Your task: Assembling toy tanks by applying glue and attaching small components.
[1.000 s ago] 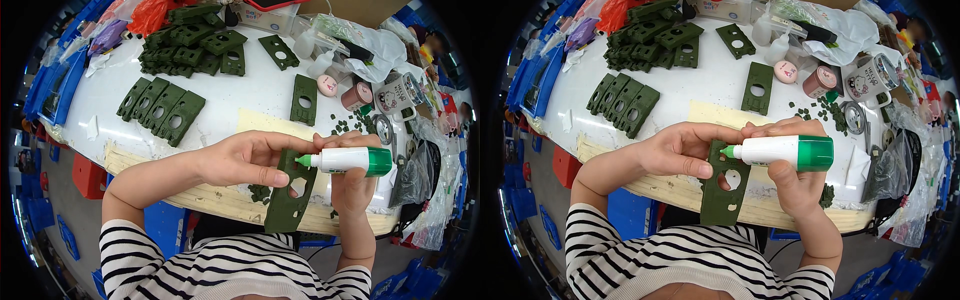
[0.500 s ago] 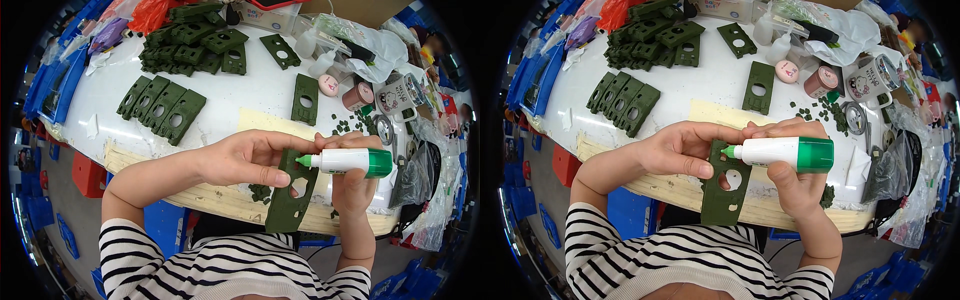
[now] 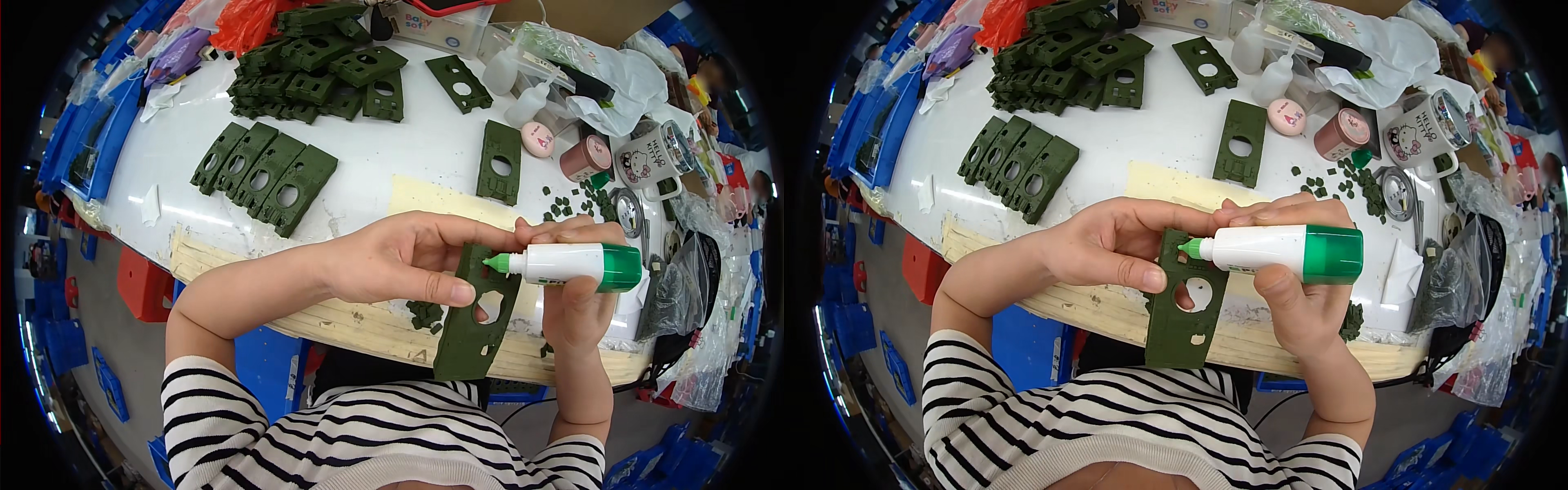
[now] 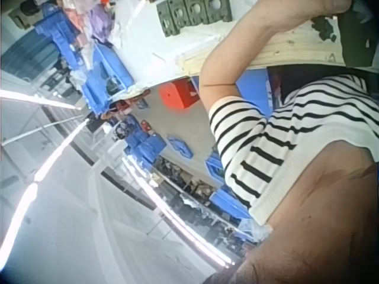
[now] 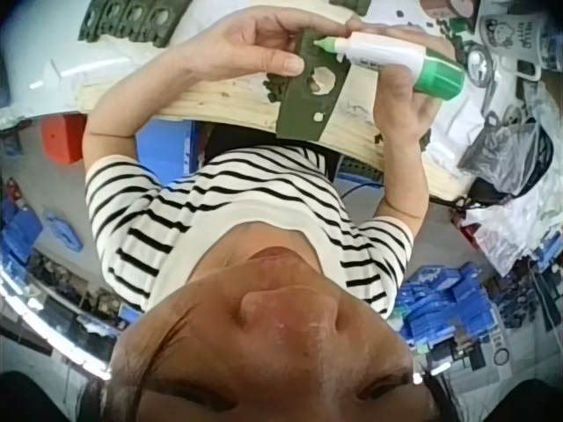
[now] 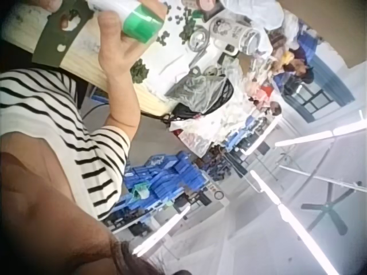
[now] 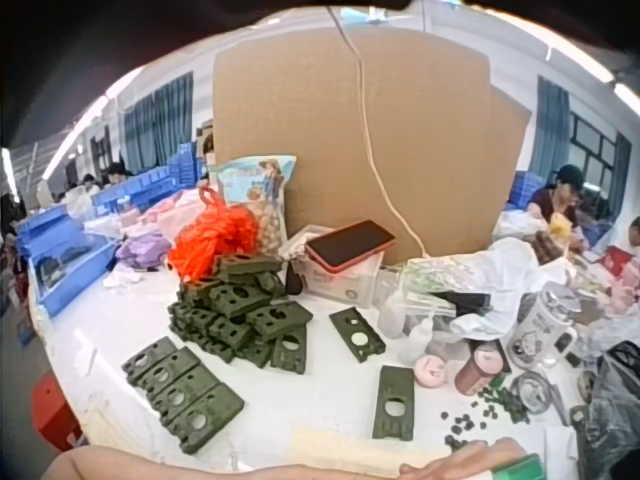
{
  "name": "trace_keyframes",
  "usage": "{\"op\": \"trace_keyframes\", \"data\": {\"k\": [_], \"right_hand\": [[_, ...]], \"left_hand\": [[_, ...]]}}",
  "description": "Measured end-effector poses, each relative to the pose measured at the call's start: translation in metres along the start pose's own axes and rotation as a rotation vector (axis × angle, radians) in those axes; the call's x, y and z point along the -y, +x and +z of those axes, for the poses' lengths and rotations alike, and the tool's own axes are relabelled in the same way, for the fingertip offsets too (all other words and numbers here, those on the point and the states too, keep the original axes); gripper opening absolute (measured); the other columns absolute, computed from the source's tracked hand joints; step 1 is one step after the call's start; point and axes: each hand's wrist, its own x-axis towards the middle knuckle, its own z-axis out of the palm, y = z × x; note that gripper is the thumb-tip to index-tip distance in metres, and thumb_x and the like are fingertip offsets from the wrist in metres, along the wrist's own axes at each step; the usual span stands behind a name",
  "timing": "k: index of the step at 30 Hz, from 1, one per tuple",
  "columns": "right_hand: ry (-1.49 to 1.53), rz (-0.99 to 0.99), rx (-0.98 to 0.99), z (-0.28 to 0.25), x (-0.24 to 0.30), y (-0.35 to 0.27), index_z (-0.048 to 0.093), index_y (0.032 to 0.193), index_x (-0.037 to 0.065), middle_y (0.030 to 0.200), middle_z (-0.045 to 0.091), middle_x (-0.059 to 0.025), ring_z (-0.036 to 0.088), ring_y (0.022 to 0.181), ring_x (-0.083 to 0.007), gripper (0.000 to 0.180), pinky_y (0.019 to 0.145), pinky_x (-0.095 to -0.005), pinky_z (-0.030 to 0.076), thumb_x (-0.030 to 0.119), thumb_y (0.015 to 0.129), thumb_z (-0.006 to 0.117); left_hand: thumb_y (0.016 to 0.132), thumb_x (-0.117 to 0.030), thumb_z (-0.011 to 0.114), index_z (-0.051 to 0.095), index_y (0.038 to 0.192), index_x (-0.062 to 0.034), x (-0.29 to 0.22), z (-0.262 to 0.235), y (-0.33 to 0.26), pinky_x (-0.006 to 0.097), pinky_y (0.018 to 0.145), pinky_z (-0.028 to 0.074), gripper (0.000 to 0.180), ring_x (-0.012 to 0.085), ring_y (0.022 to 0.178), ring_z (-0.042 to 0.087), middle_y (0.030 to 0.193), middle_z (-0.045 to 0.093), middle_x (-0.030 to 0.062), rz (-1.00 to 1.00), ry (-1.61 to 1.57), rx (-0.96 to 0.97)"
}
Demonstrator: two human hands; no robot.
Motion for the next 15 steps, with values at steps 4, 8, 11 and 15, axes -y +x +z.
{"op": "trace_keyframes", "data": {"k": [4, 8, 11, 15], "right_hand": [[-0.003, 0.003, -0.012, 0.0, 0.0, -0.0004, 0.047, 0.103, -0.001, 0.092, 0.058, -0.0168, 0.061, 0.09, -0.0288, 0.042, 0.085, -0.0431, 0.05, 0.035, 0.085, 0.062], [0.003, 0.017, -0.007, 0.0008, 0.001, 0.0004, 0.047, 0.102, 0.0, 0.092, 0.058, -0.0167, 0.061, 0.09, -0.0287, 0.043, 0.086, -0.0436, 0.049, 0.036, 0.085, 0.062], [0.028, 0.043, -0.021, 0.001, 0.0021, 0.0007, 0.046, 0.102, 0.0, 0.091, 0.058, -0.0165, 0.061, 0.09, -0.0288, 0.044, 0.087, -0.0446, 0.048, 0.038, 0.084, 0.062], [0.019, 0.049, -0.008, 0.0007, 0.0017, 0.0006, 0.046, 0.101, 0.0, 0.091, 0.058, -0.0164, 0.061, 0.091, -0.0289, 0.045, 0.089, -0.0462, 0.047, 0.039, 0.084, 0.062]], "left_hand": [[0.085, 0.0, 0.057, 0.03, 0.136, 0.0047, 0.0009, -0.0004, 0.0002, 0.041, 0.088, 0.05, 0.058, 0.0231, 0.112, 0.05, 0.132, 0.042, 0.0153, 0.002, -0.011, 0.003], [0.084, 0.0, 0.057, 0.031, 0.135, 0.0048, 0.0006, 0.0005, 0.0001, 0.041, 0.088, 0.05, 0.058, 0.0234, 0.113, 0.049, 0.132, 0.042, 0.0155, 0.012, -0.032, 0.001], [0.085, -0.002, 0.058, 0.031, 0.135, 0.0048, -0.0025, 0.0025, 0.0014, 0.042, 0.088, 0.05, 0.058, 0.0235, 0.114, 0.048, 0.132, 0.042, 0.0158, 0.024, -0.036, 0.006], [0.085, -0.005, 0.059, 0.032, 0.135, 0.0045, -0.0018, 0.0023, 0.0007, 0.042, 0.088, 0.05, 0.057, 0.0237, 0.115, 0.048, 0.132, 0.042, 0.0159, 0.011, -0.044, -0.016]]}}
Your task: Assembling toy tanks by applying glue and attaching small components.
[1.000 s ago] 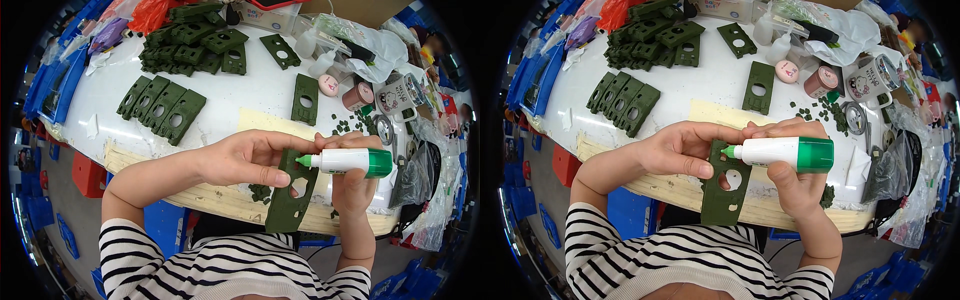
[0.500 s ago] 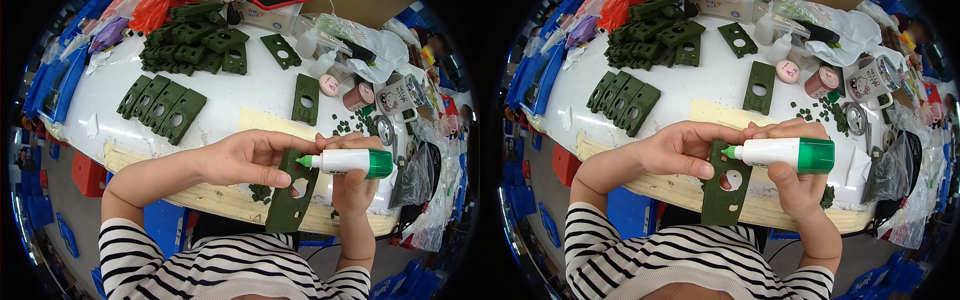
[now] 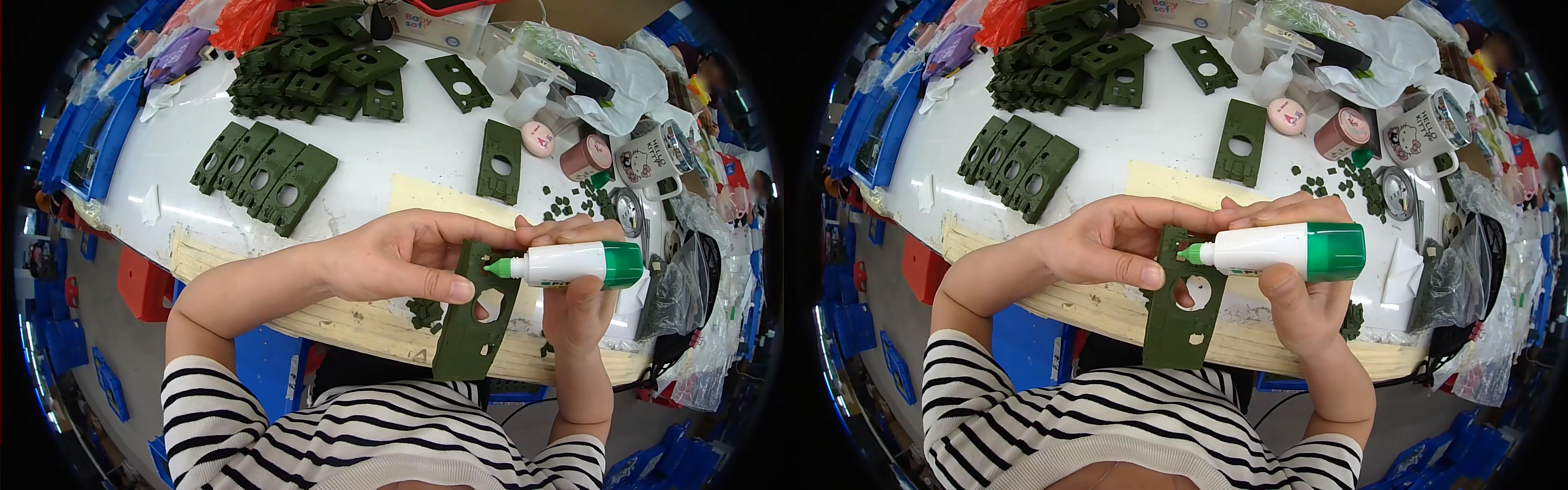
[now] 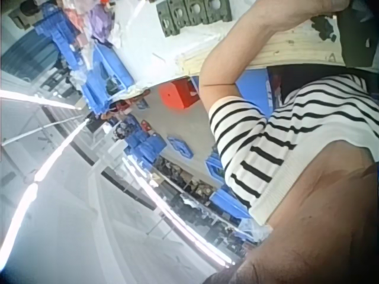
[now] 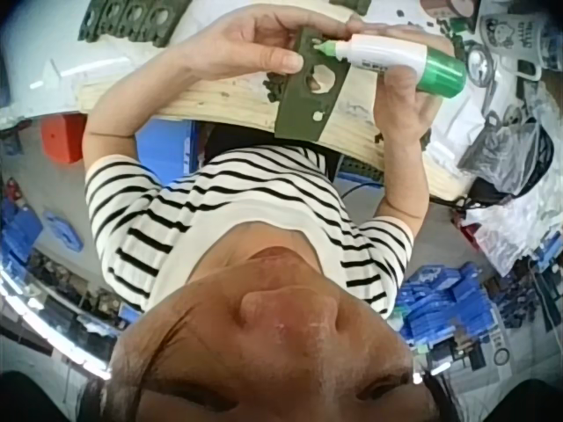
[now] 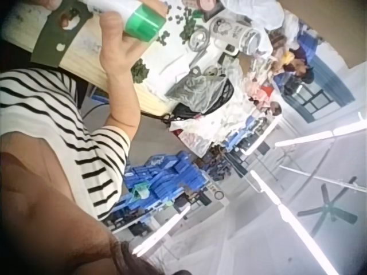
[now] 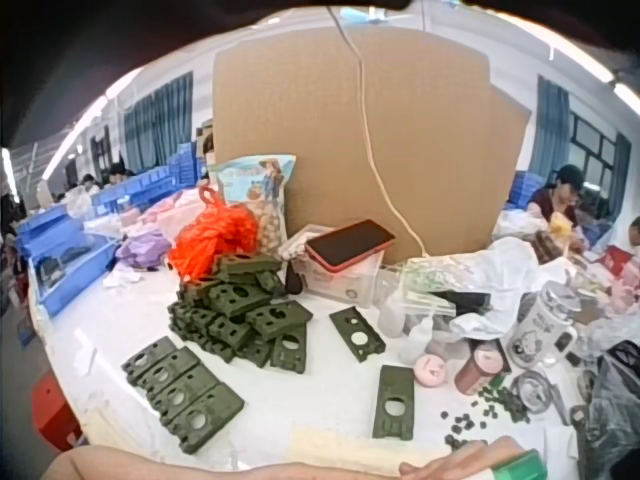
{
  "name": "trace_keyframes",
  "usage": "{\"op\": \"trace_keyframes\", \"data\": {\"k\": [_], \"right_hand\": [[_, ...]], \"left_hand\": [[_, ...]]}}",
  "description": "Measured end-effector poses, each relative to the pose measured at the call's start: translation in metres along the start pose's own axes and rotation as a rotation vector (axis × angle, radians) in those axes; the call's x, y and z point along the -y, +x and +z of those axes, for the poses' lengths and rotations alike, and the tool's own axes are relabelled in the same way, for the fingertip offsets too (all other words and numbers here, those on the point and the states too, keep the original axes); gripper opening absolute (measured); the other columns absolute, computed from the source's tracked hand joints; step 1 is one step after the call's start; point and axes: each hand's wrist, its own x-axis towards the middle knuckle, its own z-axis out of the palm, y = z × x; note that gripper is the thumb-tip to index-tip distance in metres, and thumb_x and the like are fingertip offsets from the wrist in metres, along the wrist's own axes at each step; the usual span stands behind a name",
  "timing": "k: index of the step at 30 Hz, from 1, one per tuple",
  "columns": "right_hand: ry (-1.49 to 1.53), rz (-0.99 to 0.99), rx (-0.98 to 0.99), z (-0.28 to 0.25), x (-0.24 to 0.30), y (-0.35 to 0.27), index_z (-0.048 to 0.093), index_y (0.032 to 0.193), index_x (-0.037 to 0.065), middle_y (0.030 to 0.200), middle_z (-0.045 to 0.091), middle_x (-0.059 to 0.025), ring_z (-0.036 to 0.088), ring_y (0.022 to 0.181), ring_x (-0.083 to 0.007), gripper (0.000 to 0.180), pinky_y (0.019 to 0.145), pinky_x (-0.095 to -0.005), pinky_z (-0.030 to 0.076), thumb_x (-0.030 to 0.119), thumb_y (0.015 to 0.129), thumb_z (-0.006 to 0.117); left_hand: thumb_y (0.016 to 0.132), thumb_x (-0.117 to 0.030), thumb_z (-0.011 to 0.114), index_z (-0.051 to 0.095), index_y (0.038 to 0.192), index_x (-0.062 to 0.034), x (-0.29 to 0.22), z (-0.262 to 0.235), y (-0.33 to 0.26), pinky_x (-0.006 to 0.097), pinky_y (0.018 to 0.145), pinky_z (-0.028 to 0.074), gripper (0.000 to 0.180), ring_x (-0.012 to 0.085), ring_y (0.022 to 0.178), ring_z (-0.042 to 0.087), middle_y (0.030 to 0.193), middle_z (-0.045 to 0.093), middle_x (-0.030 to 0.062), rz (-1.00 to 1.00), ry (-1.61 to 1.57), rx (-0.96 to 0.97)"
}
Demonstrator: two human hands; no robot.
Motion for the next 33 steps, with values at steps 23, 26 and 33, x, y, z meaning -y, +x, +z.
{"op": "trace_keyframes", "data": {"k": [23, 26, 33], "right_hand": [[-0.048, -0.024, 0.003, 0.0003, -0.001, 0.0003, 0.05, 0.1, -0.001, 0.089, 0.06, -0.016, 0.061, 0.089, -0.0286, 0.046, 0.087, -0.0459, 0.049, 0.04, 0.083, 0.063], [-0.057, -0.02, 0.0, 0.0002, -0.001, -0.0001, 0.049, 0.1, -0.001, 0.089, 0.06, -0.0161, 0.061, 0.089, -0.0286, 0.047, 0.087, -0.0462, 0.048, 0.041, 0.083, 0.063], [0.11, 0.046, -0.052, -0.0023, 0.0021, 0.0015, 0.044, 0.098, 0.0, 0.088, 0.053, -0.0128, 0.06, 0.091, -0.0286, 0.044, 0.088, -0.0477, 0.048, 0.043, 0.088, 0.054]], "left_hand": [[0.085, -0.007, 0.06, 0.034, 0.134, 0.0041, 0.0009, -0.0005, 0.0007, 0.043, 0.089, 0.05, 0.056, 0.0245, 0.115, 0.049, 0.131, 0.044, 0.0166, 0.006, -0.003, -0.001], [0.085, -0.007, 0.06, 0.035, 0.133, 0.004, 0.0009, -0.0004, 0.0008, 0.043, 0.089, 0.05, 0.056, 0.0244, 0.116, 0.048, 0.131, 0.043, 0.0162, 0.006, 0.0, -0.004], [0.085, -0.008, 0.06, 0.034, 0.134, 0.0047, -0.0003, 0.0011, 0.0015, 0.041, 0.087, 0.05, 0.057, 0.0247, 0.117, 0.047, 0.136, 0.039, 0.0164, 0.031, 0.019, -0.008]]}}
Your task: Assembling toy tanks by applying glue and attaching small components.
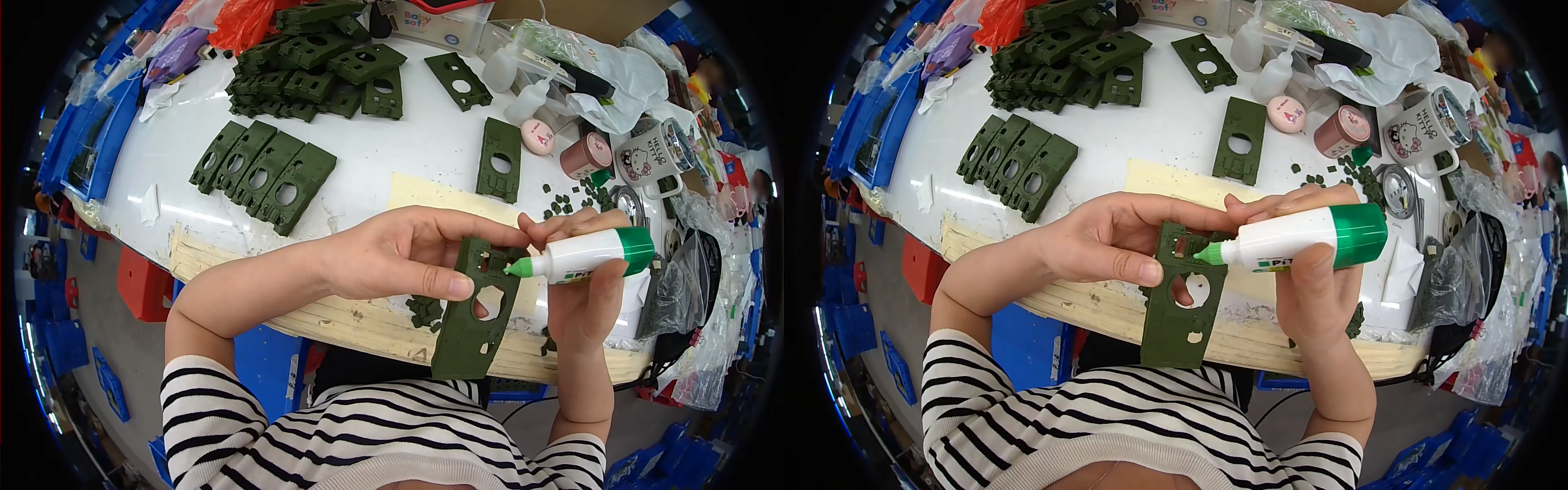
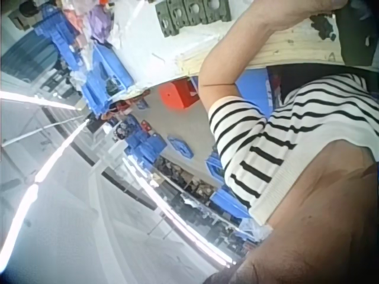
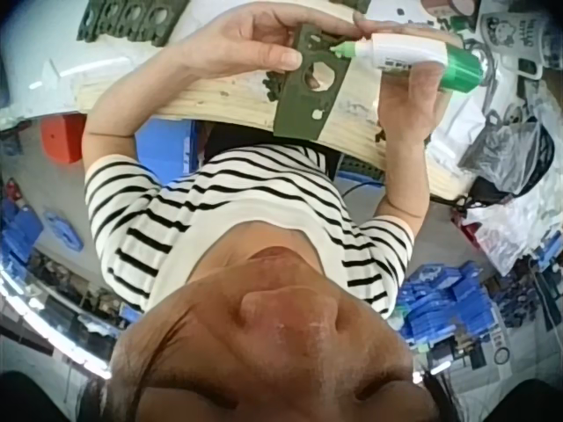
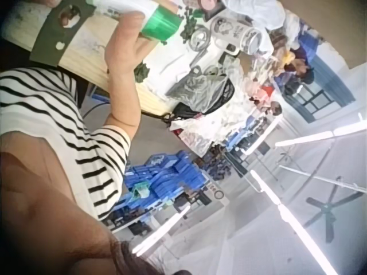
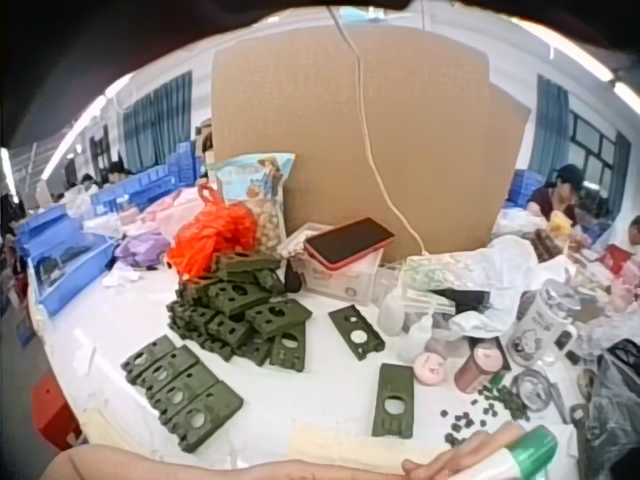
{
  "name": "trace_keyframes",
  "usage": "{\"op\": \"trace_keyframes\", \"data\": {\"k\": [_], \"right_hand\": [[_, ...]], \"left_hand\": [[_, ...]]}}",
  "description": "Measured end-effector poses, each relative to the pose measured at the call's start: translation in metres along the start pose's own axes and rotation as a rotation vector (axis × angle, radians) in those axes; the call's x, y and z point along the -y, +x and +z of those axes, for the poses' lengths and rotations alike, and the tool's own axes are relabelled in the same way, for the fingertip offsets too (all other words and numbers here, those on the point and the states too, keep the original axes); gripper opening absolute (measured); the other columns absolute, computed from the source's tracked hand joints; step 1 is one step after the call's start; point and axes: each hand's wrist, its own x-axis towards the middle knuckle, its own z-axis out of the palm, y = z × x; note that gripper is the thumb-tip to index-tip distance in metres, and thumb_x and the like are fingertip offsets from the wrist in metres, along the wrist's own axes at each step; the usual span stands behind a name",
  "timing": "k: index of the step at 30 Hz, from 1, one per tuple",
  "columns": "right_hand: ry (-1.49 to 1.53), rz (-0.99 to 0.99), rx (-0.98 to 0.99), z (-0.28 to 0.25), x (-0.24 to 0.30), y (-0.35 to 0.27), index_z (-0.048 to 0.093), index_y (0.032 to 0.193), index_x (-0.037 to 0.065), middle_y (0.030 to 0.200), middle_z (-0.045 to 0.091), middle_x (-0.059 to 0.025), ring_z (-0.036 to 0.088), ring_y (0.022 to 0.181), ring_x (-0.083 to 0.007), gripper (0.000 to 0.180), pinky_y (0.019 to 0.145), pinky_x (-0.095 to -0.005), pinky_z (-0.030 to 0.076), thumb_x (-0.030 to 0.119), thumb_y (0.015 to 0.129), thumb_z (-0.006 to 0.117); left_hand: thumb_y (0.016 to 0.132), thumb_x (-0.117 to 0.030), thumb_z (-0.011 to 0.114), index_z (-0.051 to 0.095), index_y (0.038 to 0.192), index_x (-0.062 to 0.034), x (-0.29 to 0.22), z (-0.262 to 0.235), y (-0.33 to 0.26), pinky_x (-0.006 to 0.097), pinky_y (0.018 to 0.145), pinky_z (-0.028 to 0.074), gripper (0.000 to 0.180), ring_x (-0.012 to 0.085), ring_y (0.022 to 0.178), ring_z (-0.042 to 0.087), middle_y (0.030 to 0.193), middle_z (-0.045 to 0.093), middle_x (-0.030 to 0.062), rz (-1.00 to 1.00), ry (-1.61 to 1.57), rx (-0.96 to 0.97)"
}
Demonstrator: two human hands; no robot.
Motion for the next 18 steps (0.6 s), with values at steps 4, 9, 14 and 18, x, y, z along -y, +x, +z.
{"op": "trace_keyframes", "data": {"k": [4, 9, 14, 18], "right_hand": [[0.064, 0.002, -0.026, -0.0051, 0.003, 0.0022, 0.042, 0.097, 0.001, 0.088, 0.049, -0.0108, 0.06, 0.093, -0.0283, 0.041, 0.088, -0.0471, 0.048, 0.04, 0.09, 0.052], [0.006, -0.03, -0.01, -0.0069, 0.0041, 0.0047, 0.042, 0.097, 0.001, 0.088, 0.05, -0.0117, 0.061, 0.091, -0.0276, 0.038, 0.086, -0.0453, 0.049, 0.036, 0.09, 0.053], [0.001, -0.024, -0.013, -0.0063, 0.0057, 0.0054, 0.041, 0.097, 0.001, 0.087, 0.051, -0.0124, 0.061, 0.089, -0.0269, 0.037, 0.084, -0.0444, 0.051, 0.035, 0.089, 0.054], [0.0, -0.038, -0.016, -0.0055, 0.0033, 0.0057, 0.041, 0.097, 0.001, 0.087, 0.051, -0.0126, 0.061, 0.088, -0.0266, 0.037, 0.083, -0.0438, 0.051, 0.035, 0.089, 0.055]], "left_hand": [[0.084, -0.009, 0.06, 0.032, 0.135, 0.0055, -0.0058, 0.0006, -0.0001, 0.04, 0.087, 0.05, 0.059, 0.0256, 0.118, 0.047, 0.136, 0.039, 0.0174, -0.017, 0.012, -0.006], [0.084, -0.009, 0.06, 0.032, 0.134, 0.0066, -0.007, 0.0012, 0.0002, 0.041, 0.087, 0.05, 0.06, 0.0269, 0.12, 0.046, 0.135, 0.04, 0.0182, -0.008, 0.007, -0.014], [0.083, -0.012, 0.062, 0.032, 0.134, 0.0071, -0.0104, 0.005, -0.0005, 0.041, 0.087, 0.05, 0.062, 0.0286, 0.121, 0.046, 0.135, 0.04, 0.0187, -0.008, 0.011, -0.047], [0.082, -0.013, 0.062, 0.032, 0.134, 0.0072, -0.0101, 0.005, -0.0003, 0.041, 0.086, 0.05, 0.063, 0.0294, 0.121, 0.046, 0.135, 0.039, 0.0186, -0.012, 0.012, -0.054]]}}
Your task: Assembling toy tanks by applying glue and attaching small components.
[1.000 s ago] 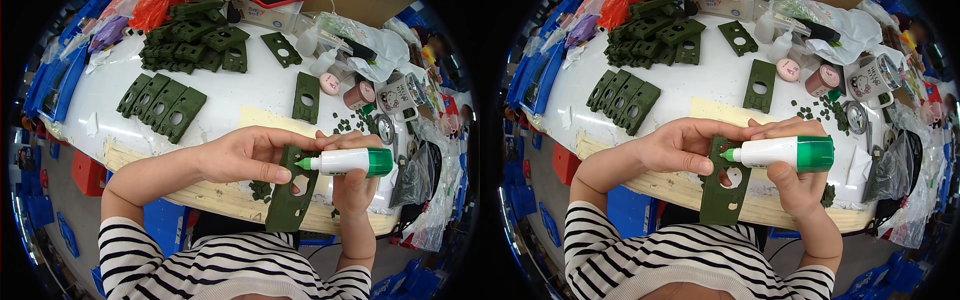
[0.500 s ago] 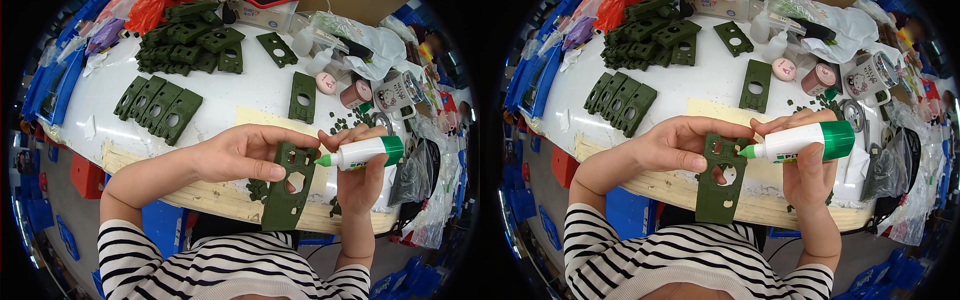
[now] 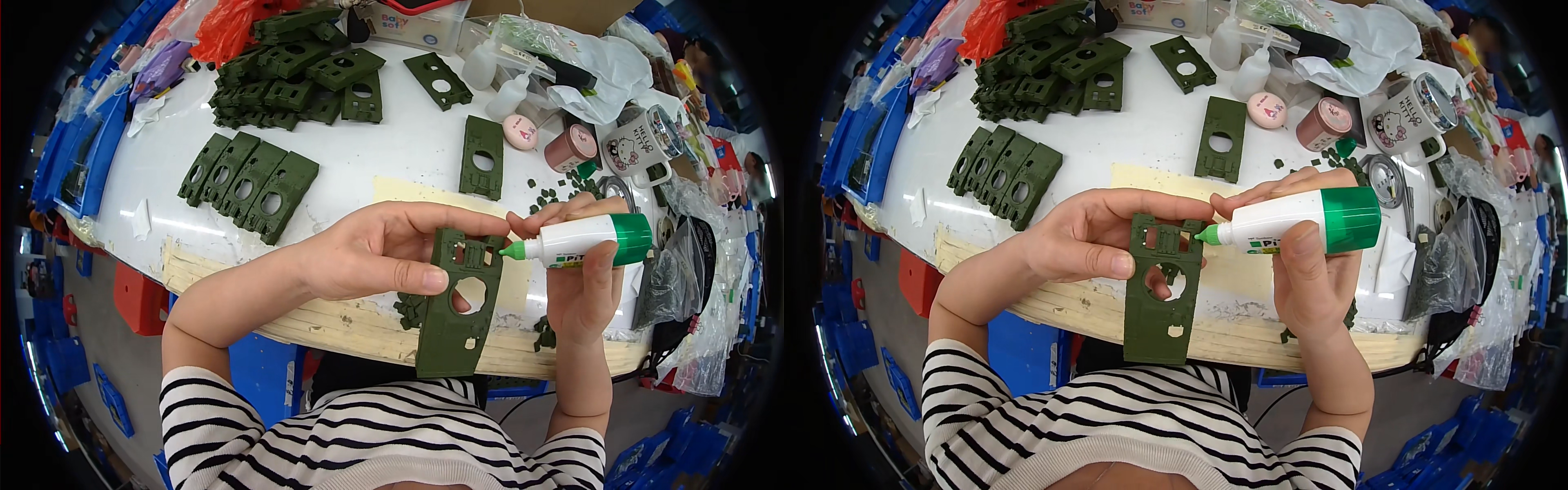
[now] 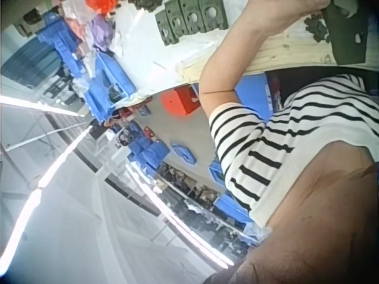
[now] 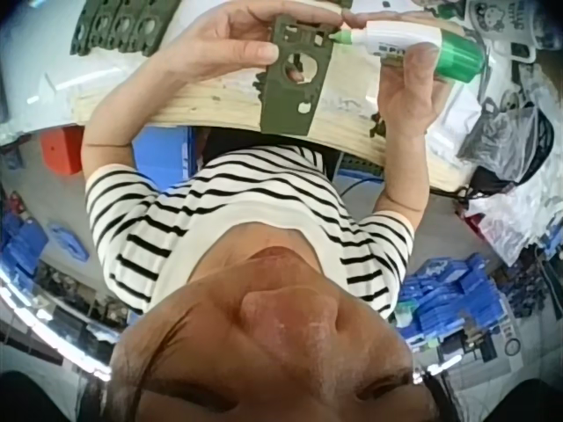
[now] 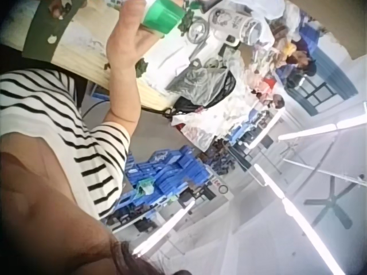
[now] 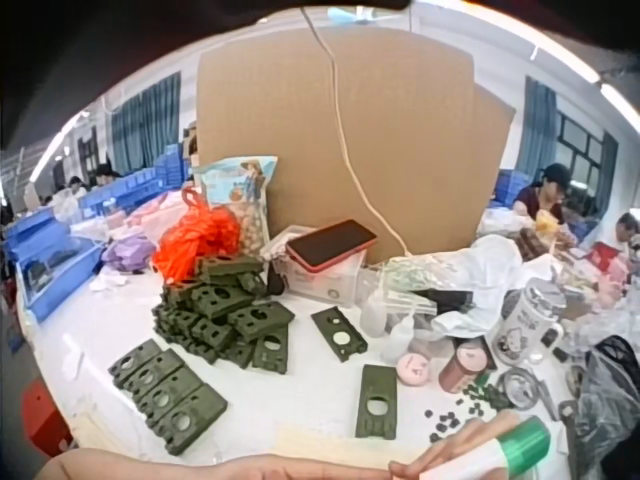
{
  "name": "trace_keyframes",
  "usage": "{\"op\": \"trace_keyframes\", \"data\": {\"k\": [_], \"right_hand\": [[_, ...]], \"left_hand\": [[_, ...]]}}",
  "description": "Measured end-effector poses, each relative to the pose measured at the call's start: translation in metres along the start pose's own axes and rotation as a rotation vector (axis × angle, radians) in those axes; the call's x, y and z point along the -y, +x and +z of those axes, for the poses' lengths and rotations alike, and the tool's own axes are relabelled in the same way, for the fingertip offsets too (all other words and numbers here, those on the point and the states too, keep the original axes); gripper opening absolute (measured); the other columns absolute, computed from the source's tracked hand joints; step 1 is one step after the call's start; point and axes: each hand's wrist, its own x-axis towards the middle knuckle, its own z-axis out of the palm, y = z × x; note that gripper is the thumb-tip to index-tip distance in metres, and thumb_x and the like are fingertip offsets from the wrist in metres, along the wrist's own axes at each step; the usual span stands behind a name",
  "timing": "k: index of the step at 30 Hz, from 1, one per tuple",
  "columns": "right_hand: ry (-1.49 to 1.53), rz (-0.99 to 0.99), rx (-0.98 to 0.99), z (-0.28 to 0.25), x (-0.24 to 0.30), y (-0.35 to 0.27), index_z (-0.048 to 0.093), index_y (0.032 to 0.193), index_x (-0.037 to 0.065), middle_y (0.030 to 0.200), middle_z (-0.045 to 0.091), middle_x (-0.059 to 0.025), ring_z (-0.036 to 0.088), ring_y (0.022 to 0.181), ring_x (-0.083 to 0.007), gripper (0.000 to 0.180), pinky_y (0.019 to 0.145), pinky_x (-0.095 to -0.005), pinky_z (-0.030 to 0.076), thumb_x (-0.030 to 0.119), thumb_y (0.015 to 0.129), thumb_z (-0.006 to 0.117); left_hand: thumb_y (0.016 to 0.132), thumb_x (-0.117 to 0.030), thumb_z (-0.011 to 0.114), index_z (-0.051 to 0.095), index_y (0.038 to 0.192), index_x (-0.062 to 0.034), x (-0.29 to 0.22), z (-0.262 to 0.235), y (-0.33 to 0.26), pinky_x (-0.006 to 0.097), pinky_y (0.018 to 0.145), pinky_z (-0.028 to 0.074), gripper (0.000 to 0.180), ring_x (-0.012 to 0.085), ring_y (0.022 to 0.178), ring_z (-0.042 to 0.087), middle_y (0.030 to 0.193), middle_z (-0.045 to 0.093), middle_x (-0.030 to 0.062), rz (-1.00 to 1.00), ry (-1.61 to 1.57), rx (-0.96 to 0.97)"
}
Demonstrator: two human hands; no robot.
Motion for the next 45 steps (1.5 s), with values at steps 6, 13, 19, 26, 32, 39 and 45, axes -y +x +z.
{"op": "trace_keyframes", "data": {"k": [6, 13, 19, 26, 32, 39, 45], "right_hand": [[-0.028, -0.018, -0.007, 0.0009, -0.0007, -0.0006, 0.041, 0.097, 0.001, 0.088, 0.05, -0.0125, 0.061, 0.087, -0.0267, 0.037, 0.082, -0.0426, 0.051, 0.034, 0.089, 0.056], [-0.062, -0.029, -0.002, 0.0016, -0.0007, 0.0001, 0.042, 0.096, 0.0, 0.087, 0.05, -0.0128, 0.062, 0.085, -0.027, 0.038, 0.08, -0.041, 0.051, 0.035, 0.088, 0.056], [-0.078, -0.028, -0.017, 0.002, -0.0001, -0.0005, 0.042, 0.096, 0.001, 0.087, 0.052, -0.0136, 0.062, 0.085, -0.0266, 0.039, 0.08, -0.0408, 0.051, 0.035, 0.088, 0.057], [-0.077, -0.003, 0.003, -0.0007, 0.0009, -0.0007, 0.041, 0.097, 0.001, 0.087, 0.053, -0.013, 0.061, 0.086, -0.0261, 0.039, 0.082, -0.043, 0.051, 0.036, 0.089, 0.055], [0.036, 0.037, -0.012, -0.0004, 0.0013, -0.0007, 0.042, 0.096, 0.001, 0.087, 0.05, -0.0107, 0.061, 0.088, -0.0272, 0.04, 0.085, -0.0461, 0.05, 0.038, 0.088, 0.055], [-0.055, -0.017, 0.01, -0.0007, -0.0006, -0.0013, 0.044, 0.094, 0.0, 0.086, 0.048, -0.011, 0.062, 0.087, -0.0287, 0.041, 0.083, -0.0457, 0.051, 0.038, 0.087, 0.057], [-0.075, -0.026, 0.012, -0.0002, -0.0011, -0.0018, 0.044, 0.095, 0.0, 0.088, 0.048, -0.0116, 0.062, 0.086, -0.0291, 0.041, 0.081, -0.045, 0.051, 0.037, 0.087, 0.058]], "left_hand": [[0.083, -0.013, 0.062, 0.031, 0.134, 0.0072, -0.0012, 0.0, 0.0003, 0.041, 0.086, 0.05, 0.063, 0.0297, 0.121, 0.046, 0.136, 0.038, 0.0187, -0.007, 0.003, 0.012], [0.083, -0.012, 0.062, 0.031, 0.134, 0.0071, -0.001, 0.0004, 0.0002, 0.041, 0.086, 0.05, 0.063, 0.0295, 0.121, 0.046, 0.137, 0.037, 0.0188, -0.004, 0.006, 0.005], [0.083, -0.012, 0.062, 0.031, 0.134, 0.007, 0.0, -0.0004, 0.0005, 0.04, 0.086, 0.05, 0.063, 0.0292, 0.121, 0.046, 0.137, 0.037, 0.0187, 0.002, 0.012, 0.011], [0.083, -0.012, 0.062, 0.031, 0.134, 0.0078, 0.0002, -0.0006, 0.0007, 0.04, 0.086, 0.05, 0.063, 0.0292, 0.12, 0.046, 0.137, 0.037, 0.0196, 0.003, 0.008, 0.011], [0.082, -0.013, 0.062, 0.031, 0.134, 0.008, -0.0008, -0.0012, -0.0001, 0.039, 0.085, 0.051, 0.064, 0.0284, 0.119, 0.047, 0.135, 0.04, 0.0211, -0.008, -0.008, 0.008], [0.082, -0.015, 0.063, 0.033, 0.133, 0.0076, -0.0004, 0.0005, 0.001, 0.038, 0.084, 0.051, 0.065, 0.0261, 0.117, 0.049, 0.134, 0.041, 0.0215, 0.009, 0.002, -0.012], [0.081, -0.017, 0.064, 0.033, 0.134, 0.0073, -0.0004, 0.0011, 0.0005, 0.037, 0.085, 0.051, 0.066, 0.0256, 0.116, 0.049, 0.133, 0.041, 0.0213, 0.008, 0.002, -0.017]]}}
